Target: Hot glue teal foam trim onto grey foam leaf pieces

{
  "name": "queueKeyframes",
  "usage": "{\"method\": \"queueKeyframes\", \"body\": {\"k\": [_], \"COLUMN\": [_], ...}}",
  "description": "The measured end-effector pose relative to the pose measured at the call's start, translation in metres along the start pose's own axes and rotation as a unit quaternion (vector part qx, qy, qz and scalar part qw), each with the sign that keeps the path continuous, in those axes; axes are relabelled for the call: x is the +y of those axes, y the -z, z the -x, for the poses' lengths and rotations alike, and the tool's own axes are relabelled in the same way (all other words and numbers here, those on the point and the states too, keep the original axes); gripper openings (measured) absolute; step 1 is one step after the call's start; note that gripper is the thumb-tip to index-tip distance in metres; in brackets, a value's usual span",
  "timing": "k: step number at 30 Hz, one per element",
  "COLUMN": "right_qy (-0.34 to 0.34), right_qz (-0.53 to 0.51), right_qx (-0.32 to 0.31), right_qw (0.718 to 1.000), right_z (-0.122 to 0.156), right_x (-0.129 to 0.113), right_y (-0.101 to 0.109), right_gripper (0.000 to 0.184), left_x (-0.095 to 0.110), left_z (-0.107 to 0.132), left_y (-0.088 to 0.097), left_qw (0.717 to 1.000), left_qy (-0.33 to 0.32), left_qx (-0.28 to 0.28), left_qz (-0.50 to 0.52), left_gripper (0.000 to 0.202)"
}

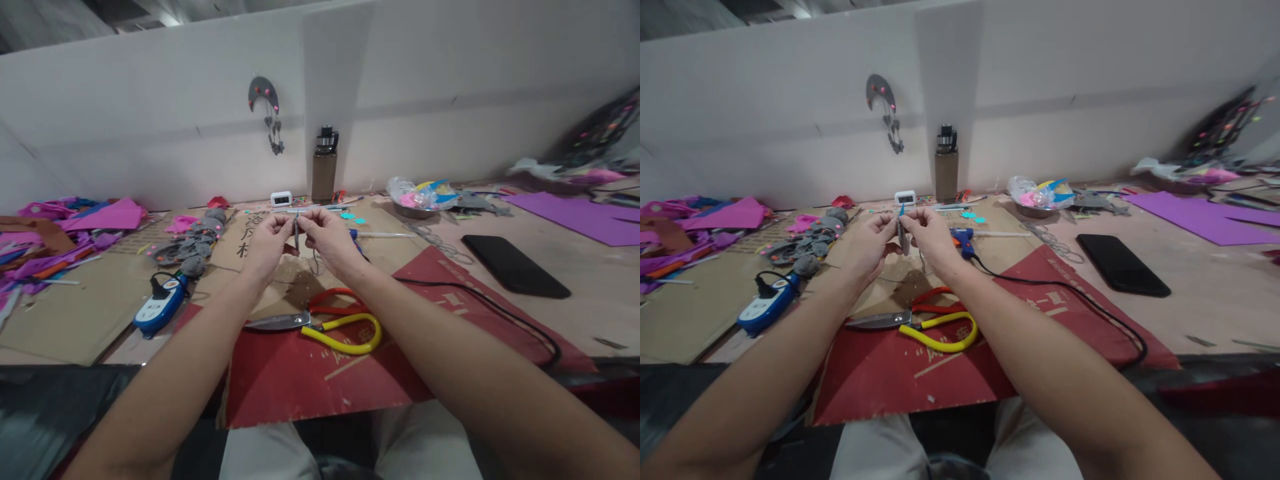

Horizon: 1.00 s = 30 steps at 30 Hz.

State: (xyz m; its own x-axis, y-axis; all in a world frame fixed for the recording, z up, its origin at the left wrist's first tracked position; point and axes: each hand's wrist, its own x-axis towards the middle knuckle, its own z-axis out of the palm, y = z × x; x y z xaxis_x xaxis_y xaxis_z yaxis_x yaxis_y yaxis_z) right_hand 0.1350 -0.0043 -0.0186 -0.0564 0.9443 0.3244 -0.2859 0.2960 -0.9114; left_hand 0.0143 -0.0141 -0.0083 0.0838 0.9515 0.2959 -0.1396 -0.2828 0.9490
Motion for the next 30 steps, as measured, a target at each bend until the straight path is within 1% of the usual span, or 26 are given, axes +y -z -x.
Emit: {"method": "queueKeyframes", "body": {"k": [5,8,11,13,16,20,23,26,30], "right_qy": [0.025,0.047,0.067,0.078,0.088,0.105,0.118,0.115,0.107], "right_qz": [0.033,0.058,0.087,0.094,0.091,0.113,0.133,0.141,0.138], "right_qx": [0.042,0.053,0.044,0.027,0.005,0.001,0.002,0.006,0.009], "right_qw": [0.998,0.996,0.993,0.992,0.992,0.988,0.984,0.983,0.985], "right_z": [-0.0028,-0.0029,-0.0014,-0.0002,0.0011,0.0022,0.003,0.0035,0.0033], "right_x": [0.0023,0.0007,-0.0004,0.0001,0.0018,0.0024,0.0015,0.0008,0.0006], "right_y": [0.0027,0.0041,0.0039,0.003,0.002,0.0019,0.0021,0.0022,0.0028], "right_gripper": [0.025,0.023,0.017,0.012,0.011,0.009,0.009,0.01,0.01], "left_x": [0.0014,0.0035,0.0046,0.005,0.0052,0.0045,0.0034,0.0032,0.0055], "left_z": [0.0015,0.0023,0.0019,0.0013,0.0007,-0.0004,-0.0019,-0.0027,-0.0012], "left_y": [-0.003,-0.0036,-0.0029,-0.0023,-0.0017,-0.0004,0.0012,0.0021,0.0009], "left_qw": [0.999,0.998,0.999,0.999,0.999,0.999,0.998,0.997,0.996], "left_qy": [-0.019,-0.026,-0.027,-0.026,-0.026,-0.04,-0.051,-0.059,-0.067], "left_qx": [-0.044,-0.058,-0.047,-0.025,0.003,0.006,0.019,0.027,0.019], "left_qz": [0.017,-0.004,-0.004,0.011,0.031,0.036,0.038,0.044,0.049], "left_gripper": [0.029,0.027,0.025,0.02,0.014,0.015,0.016,0.018,0.018]}}
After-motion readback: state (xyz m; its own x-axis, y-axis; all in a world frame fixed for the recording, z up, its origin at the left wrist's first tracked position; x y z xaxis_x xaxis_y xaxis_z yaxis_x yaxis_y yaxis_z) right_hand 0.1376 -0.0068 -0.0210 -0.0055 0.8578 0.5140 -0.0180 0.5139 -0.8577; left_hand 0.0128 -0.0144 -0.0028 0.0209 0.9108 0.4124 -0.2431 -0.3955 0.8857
